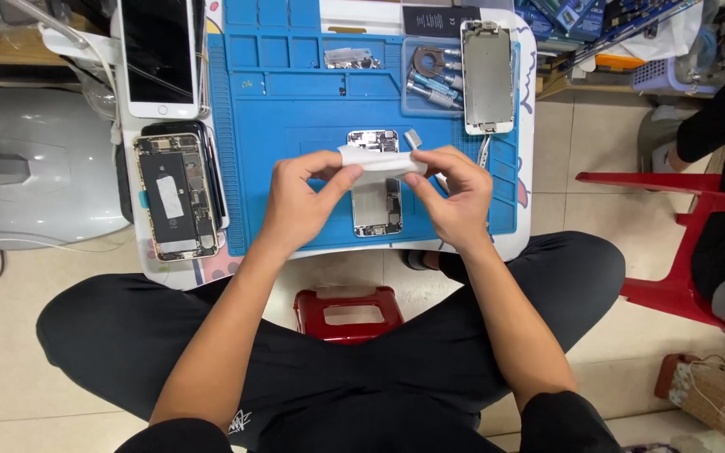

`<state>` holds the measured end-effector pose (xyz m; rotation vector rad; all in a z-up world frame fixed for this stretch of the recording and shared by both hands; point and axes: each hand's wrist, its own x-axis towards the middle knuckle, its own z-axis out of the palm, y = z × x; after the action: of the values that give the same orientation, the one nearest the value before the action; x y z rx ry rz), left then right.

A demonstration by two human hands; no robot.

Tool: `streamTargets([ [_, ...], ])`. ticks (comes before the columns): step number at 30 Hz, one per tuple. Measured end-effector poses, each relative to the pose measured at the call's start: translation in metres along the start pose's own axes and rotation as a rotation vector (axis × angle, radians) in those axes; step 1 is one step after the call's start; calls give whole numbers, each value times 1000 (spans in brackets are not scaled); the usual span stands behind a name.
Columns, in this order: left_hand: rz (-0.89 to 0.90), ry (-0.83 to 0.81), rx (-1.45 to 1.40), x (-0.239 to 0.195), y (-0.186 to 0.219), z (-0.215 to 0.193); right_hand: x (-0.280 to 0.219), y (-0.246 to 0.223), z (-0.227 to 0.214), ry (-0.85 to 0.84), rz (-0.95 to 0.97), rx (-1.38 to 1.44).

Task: The person uses a screwdriver to remove screws from a white smartphone, then removes the battery. They clean the phone's internal frame with a toothbrush and wipe it with a tissue. The person handles multiple disassembled phones on a blue work mat.

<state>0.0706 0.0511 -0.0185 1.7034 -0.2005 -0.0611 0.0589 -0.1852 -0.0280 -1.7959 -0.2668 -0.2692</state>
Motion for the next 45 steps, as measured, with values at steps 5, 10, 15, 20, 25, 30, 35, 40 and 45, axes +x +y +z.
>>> streamTargets([
  [5,74,61,1,0,-15,5,3,-5,0,56,-62,-85],
  [10,36,57,17,-1,-14,8,4,-8,0,68,-64,-120],
  [15,41,52,40,-7,4,4,4,-12,-2,-25,-32,-129],
  [20,142,50,71,-2,6,3,9,-14,-5,-146,-32,-83],
  [25,165,-16,150,-2,-3,2,7,-12,-7,-218,142,97],
  [30,129,31,152,-4,-6,0,3,-4,-5,-175,239,93],
  [35,97,-1,37,-3,-3,-1,1,11,-7,-111,292,134],
  [40,-199,-30,-378,-5,-40,11,-1,20,-4,-79,426,258],
  [45,-242,18,-400,-2,-44,12,-5,31,-1,-67,460,269],
])
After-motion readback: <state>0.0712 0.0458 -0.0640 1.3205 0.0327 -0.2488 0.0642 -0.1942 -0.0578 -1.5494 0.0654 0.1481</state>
